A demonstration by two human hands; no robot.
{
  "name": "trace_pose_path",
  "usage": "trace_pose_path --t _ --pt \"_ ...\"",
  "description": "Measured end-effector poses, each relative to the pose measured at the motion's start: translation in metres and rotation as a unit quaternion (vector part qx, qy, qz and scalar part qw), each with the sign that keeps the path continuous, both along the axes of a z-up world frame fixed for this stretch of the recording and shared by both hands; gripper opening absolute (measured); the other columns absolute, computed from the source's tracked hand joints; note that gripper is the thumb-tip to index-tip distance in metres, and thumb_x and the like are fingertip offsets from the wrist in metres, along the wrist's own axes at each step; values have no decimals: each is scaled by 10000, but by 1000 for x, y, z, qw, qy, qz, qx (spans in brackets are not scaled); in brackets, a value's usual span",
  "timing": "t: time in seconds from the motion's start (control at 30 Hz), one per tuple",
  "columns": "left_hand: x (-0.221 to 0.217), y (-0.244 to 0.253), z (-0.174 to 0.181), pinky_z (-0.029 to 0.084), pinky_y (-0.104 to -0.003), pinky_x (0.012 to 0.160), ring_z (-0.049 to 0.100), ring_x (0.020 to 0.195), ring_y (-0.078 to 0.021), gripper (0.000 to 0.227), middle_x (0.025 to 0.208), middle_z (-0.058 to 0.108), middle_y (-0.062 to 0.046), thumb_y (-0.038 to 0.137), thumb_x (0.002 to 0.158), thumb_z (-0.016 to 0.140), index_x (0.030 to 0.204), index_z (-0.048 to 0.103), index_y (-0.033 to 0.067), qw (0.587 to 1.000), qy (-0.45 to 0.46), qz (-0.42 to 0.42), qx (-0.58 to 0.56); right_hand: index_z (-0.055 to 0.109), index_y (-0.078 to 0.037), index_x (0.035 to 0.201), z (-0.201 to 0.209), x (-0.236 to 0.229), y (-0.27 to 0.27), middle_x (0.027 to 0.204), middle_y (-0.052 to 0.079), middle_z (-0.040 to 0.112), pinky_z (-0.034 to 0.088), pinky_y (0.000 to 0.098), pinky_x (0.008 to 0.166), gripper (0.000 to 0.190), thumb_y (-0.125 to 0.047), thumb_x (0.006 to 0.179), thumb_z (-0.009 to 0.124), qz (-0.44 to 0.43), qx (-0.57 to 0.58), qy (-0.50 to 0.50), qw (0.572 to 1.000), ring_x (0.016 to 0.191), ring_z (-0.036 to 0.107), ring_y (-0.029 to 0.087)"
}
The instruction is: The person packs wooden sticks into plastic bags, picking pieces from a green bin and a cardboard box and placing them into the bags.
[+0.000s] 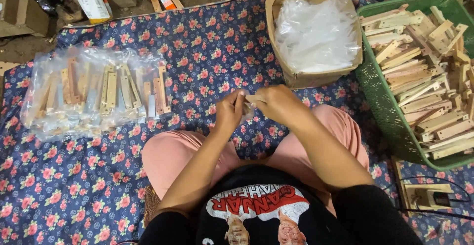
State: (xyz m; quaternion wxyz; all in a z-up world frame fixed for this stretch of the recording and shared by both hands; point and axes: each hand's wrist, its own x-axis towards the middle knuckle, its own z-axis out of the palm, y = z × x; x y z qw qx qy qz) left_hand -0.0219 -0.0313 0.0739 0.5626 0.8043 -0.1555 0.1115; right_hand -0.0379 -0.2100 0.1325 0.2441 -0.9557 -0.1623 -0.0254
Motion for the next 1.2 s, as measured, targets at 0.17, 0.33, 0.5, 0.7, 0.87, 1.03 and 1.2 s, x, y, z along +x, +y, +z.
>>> trace_pose_path --t 0.17,0.33,0.5,0.7,0.87,1.03,1.2 --pt "8 -1 -22 599 -460 742 743 884 -389 199 887 767 -202 143 1005 621 1053 794 58 999 -30 -2 21 690 -136 781 -64 19 14 795 104 708 593 427 677 122 -231 858 691 -29 8 -48 998 768 711 337" --pt "9 6 -18 589 -467 753 742 884 -397 220 902 767 -212 127 1006 602 1088 783 33 1000 -16 -10 20 770 -164 853 -77 20 16 1122 131 699 533 487 1003 157 -300 856 693 -21 -54 -124 991 946 732 324" --pt "5 -1 -9 599 -445 757 750 884 -339 215 898 774 -157 176 1002 633 1130 795 116 997 -37 -56 23 712 -3 917 -110 46 16 847 188 716 612 446 714 230 -101 762 573 -37 -8 113 993 863 742 399" --pt "3 21 -51 491 -465 1010 611 1119 -318 383 1136 665 -137 247 1094 388 1397 588 125 984 29 42 -169 730 35 1065 -90 37 -7 958 269 741 549 510 906 283 42 839 560 19 258 28 965 972 696 468" --pt "-11 42 -61 91 -614 1250 57 1496 -559 951 1648 29 -324 616 1003 493 1626 100 15 885 321 24 -337 683 -12 1128 -76 41 -40 1010 149 727 554 420 918 306 47 877 519 76 467 91 876 971 705 262" --pt "12 72 -113 554 -557 1004 701 1096 -401 702 1266 688 -211 691 915 565 1296 628 104 653 479 -141 -570 692 36 1055 -67 50 -54 978 166 691 583 371 805 209 14 854 638 63 565 111 815 854 683 229" --pt "23 118 -99 599 -613 911 769 923 -315 115 958 777 -93 72 850 786 903 746 166 766 336 -102 -538 726 -4 1105 -47 39 -61 851 123 734 622 304 592 265 -208 937 730 -55 562 168 808 718 699 156"
